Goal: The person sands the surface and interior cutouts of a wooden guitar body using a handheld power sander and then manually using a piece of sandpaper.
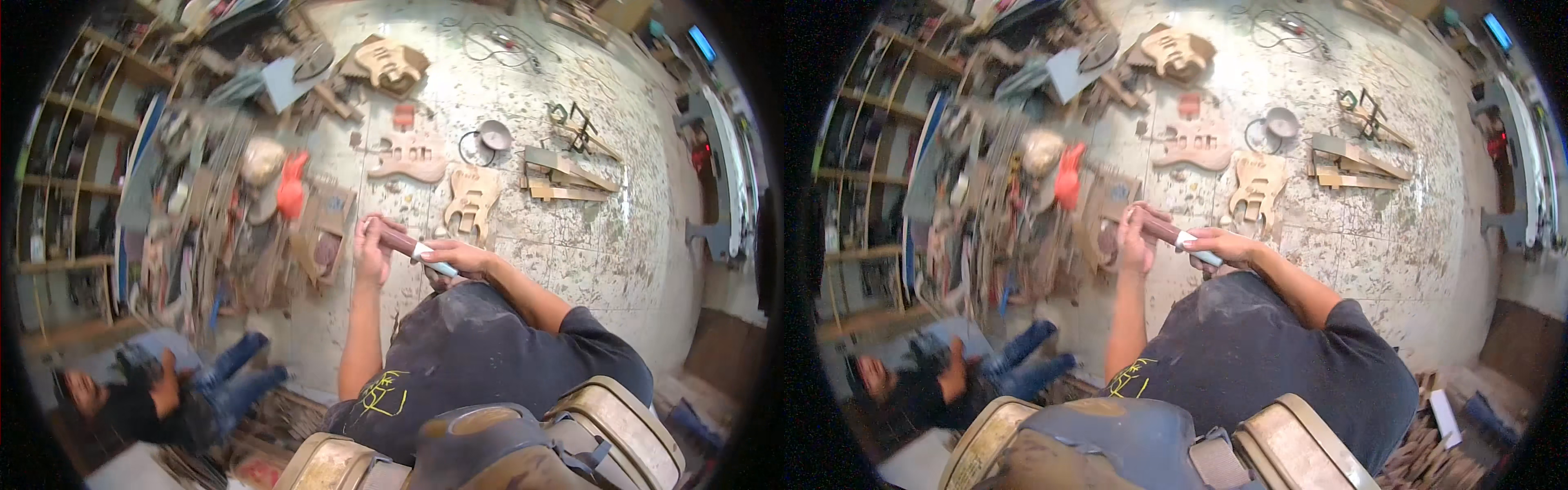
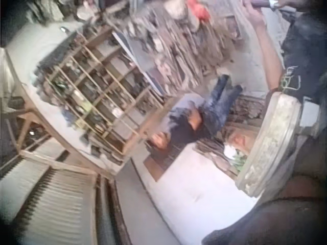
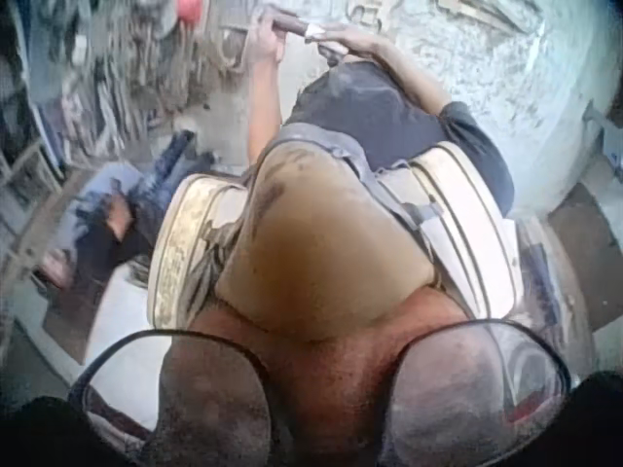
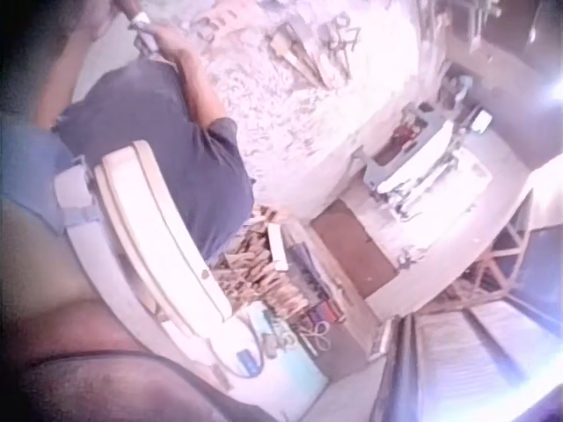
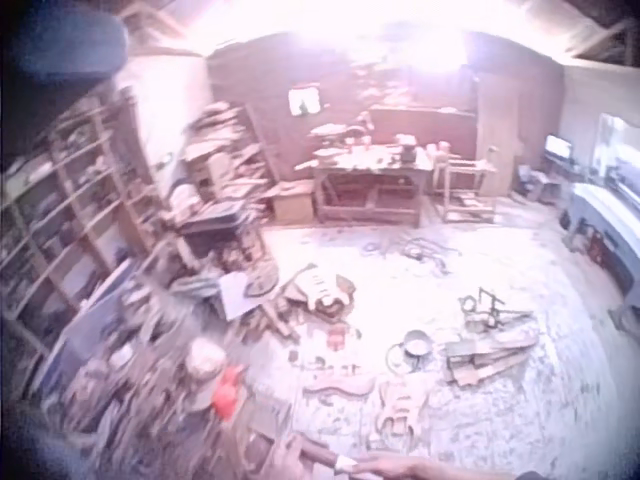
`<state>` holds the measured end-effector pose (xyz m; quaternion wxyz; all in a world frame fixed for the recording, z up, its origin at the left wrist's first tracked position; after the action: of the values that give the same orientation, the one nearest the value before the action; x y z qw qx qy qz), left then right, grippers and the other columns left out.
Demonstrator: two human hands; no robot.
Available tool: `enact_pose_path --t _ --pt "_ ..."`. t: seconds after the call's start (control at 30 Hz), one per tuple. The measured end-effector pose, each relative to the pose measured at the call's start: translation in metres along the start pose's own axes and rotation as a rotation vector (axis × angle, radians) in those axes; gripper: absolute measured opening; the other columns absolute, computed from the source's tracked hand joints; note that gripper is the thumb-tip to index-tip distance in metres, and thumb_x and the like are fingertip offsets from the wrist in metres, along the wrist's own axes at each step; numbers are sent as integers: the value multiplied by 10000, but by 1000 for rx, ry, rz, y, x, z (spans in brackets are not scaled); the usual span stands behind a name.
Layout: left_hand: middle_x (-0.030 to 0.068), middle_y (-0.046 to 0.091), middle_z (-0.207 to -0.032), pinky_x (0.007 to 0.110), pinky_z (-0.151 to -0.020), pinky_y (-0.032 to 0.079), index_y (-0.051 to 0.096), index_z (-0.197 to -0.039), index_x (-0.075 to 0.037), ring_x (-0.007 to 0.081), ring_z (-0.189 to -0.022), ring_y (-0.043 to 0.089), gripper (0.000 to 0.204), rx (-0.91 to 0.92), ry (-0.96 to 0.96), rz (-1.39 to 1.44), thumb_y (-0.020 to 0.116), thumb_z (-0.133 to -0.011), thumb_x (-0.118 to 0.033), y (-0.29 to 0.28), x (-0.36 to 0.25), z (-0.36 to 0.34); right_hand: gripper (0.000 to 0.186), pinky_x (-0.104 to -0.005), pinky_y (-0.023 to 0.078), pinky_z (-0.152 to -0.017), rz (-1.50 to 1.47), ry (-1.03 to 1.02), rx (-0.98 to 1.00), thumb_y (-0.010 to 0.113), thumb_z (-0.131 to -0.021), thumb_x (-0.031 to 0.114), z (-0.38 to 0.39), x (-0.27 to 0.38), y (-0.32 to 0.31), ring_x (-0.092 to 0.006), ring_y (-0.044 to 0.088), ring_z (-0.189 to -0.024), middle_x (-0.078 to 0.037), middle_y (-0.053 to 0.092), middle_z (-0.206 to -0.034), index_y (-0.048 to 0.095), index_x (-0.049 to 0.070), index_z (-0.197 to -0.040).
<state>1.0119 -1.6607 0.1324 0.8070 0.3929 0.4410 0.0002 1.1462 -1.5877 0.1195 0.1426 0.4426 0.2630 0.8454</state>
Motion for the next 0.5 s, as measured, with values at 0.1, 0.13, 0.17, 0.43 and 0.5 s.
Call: enact_pose_path --t 0.1,0.13,0.17,0.43,0.5 --pt "48 621 -845 377 -788 550 579 -1066 -93 186 -797 641 182 20 -54 151 621 -988 -252 52 26 -65 287 -243 408 -444 -214 -110 -69 606 -992 341 20 55 -37 -83 527 -516 -2 595 -745 568 109 -1158" --pt "-8 531 -713 333 -669 512 578 -925 -134 135 -647 544 148 -92 -131 207 615 -985 -265 68 35 -83 266 -234 389 -425 -135 -144 -107 609 -991 324 20 68 -53 -75 518 -511 5 584 -740 553 111 -1139" --pt "-8 531 -713 333 -669 512 578 -925 -134 135 -647 544 148 -57 -140 201 615 -985 -265 83 38 -105 247 -225 369 -406 -49 -176 -146 611 -989 308 19 82 -71 -67 508 -507 12 573 -736 538 113 -1121" --pt "-24 474 -680 308 -605 463 495 -843 -145 122 -594 490 350 32 -217 80 599 -989 -445 141 24 -242 448 -345 484 -570 620 -530 -687 595 -977 442 -5 191 -151 -201 635 -665 -117 649 -831 560 38 -1168" --pt "32 560 -782 326 -686 509 545 -949 -119 166 -711 565 365 235 -221 184 612 -972 -477 179 9 -260 472 -260 425 -478 159 -365 -578 568 -979 493 -15 199 -167 -128 577 -550 -68 593 -713 566 64 -1176"
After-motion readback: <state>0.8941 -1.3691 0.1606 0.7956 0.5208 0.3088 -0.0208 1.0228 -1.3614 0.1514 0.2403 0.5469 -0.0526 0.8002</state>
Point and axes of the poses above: each hand's wrist, its own z-axis away from the middle knuckle, its own y-axis out of the palm, x = y × z, the point moved 9 cm from there along -z, towards the middle knuckle
